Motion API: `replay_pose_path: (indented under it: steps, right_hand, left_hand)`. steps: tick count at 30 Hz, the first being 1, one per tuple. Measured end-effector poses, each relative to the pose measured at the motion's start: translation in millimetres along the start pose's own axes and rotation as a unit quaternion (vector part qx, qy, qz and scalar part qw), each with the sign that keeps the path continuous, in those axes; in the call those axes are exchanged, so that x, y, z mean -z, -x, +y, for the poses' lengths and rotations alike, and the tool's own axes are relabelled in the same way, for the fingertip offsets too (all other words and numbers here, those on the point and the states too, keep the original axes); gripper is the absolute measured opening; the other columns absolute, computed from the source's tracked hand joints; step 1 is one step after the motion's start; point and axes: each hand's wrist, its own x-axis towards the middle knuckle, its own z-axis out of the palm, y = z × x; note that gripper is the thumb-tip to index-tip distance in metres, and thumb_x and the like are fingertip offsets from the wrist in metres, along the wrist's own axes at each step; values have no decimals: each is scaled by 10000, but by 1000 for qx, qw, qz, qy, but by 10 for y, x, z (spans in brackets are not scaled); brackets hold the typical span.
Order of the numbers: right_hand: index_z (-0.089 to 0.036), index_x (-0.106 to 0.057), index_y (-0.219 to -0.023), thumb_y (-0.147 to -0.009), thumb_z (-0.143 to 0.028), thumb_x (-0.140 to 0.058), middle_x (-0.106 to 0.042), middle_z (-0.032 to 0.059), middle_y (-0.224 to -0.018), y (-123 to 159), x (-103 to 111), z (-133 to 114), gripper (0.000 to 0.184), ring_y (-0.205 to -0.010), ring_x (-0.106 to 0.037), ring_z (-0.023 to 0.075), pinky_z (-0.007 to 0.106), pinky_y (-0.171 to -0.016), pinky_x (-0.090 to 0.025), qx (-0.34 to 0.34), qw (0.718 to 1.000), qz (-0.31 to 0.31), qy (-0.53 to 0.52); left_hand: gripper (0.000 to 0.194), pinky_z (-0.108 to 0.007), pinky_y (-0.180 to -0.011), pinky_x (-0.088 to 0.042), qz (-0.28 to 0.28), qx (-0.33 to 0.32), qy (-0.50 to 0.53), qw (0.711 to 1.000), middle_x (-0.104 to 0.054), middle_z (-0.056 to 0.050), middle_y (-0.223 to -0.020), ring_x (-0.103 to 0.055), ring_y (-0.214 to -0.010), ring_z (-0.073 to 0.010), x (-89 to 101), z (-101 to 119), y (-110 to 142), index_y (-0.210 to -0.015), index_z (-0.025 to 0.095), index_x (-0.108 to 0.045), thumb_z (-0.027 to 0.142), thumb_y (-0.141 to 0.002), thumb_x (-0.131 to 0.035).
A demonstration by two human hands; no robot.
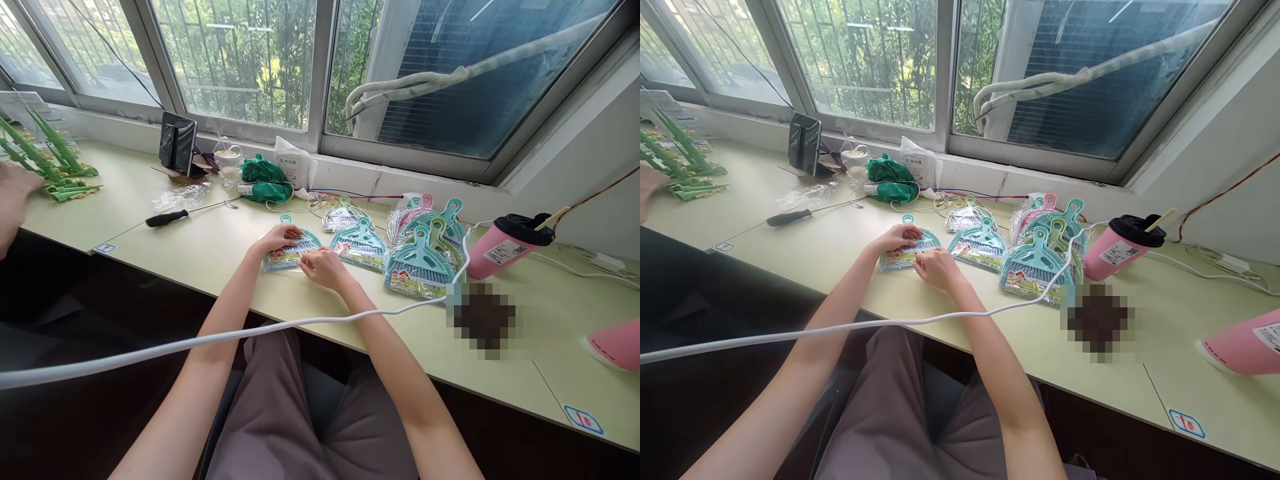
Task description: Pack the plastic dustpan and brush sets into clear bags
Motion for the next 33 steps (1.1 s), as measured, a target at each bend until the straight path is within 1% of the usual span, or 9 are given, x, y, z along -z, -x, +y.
replay_pose_path:
  steps: [5, 9, 16, 20, 22, 25, 29, 31, 33]
  right_hand:
    - [-187, -737, -990, -1000, -307, -458, -743, 89, -810, 6, -162, -126, 303, -737, -659, 194, 293, -732, -405, 22, 998, -27, 45]
    - [-253, -760, -1034, -975, -274, -500, -760, 56, -865, 7, -292, -201, 267, -746, -665, 181, 273, -704, -415, 44, 999, -31, -8]
    - [-300, -751, -1100, -932, -282, -587, -743, -12, -808, -4, -298, -318, 236, -677, -621, 116, 220, -667, -417, 94, 983, -47, -152]
    - [-272, -759, -1064, -958, -269, -554, -741, -12, -807, -33, -306, -281, 231, -665, -606, 112, 219, -664, -427, 40, 984, -19, -173]
    - [-239, -758, -1048, -973, -269, -523, -740, 24, -879, -37, -279, -219, 249, -739, -626, 141, 242, -684, -445, -22, 993, 20, -113]
    - [-218, -761, -991, -962, -219, -516, -715, 82, -997, -23, -191, -112, 247, -941, -631, 208, 280, -732, -468, -69, 997, 35, 8]
    - [-240, -738, -1044, -916, -198, -601, -703, 74, -1044, 3, -63, -18, 192, -955, -644, 211, 275, -698, -474, -80, 996, -14, 33]
    - [-237, -739, -1005, -894, -215, -648, -711, 53, -1003, 9, -18, 17, 146, -871, -660, 191, 267, -670, -461, -87, 996, -33, 12]
    - [-225, -745, -910, -880, -211, -671, -716, 37, -957, 12, 8, 55, 81, -824, -662, 176, 258, -657, -445, -88, 995, -47, -2]
  left_hand:
    - [430, -469, -977, -496, 5, -2, -1, 1000, -726, -85, -1011, -649, -999, -258, -15, -29, -19, -930, 173, -714, 349, -564, -856]
    - [413, -477, -980, -490, 14, -3, -10, 1000, -722, -95, -1030, -645, -1002, -266, -35, -6, -3, -932, 172, -716, 358, -584, -837]
    - [405, -470, -990, -480, 15, -4, -20, 1000, -715, -92, -1048, -637, -1009, -268, -36, 46, 38, -931, 185, -715, 385, -596, -823]
    - [441, -446, -976, -485, 7, -9, -8, 1000, -697, -102, -1055, -638, -1012, -263, -49, 45, 30, -1003, 172, -683, 384, -631, -790]
    - [495, -435, -934, -505, 43, -13, -6, 999, -667, -118, -1118, -644, -1005, -261, -48, 60, 30, -1129, 168, -634, 367, -688, -742]
    - [511, -440, -961, -479, 177, 0, -79, 981, -601, -123, -1250, -601, -1112, -283, -5, 81, 52, -1235, 204, -570, 286, -745, -686]
    - [653, -502, -1050, -378, 350, 150, -201, 902, -500, -185, -1368, -422, -1330, -389, 113, 35, 127, -1304, 196, -498, 309, -712, -749]
    - [777, -491, -1026, -388, 368, 211, -195, 884, -484, -242, -1368, -439, -1315, -411, 160, -17, 160, -1356, 145, -432, 408, -705, -767]
    - [723, -448, -980, -414, 324, 228, -184, 899, -579, -240, -1249, -525, -1227, -395, 186, -64, 177, -1281, 122, -499, 483, -708, -753]
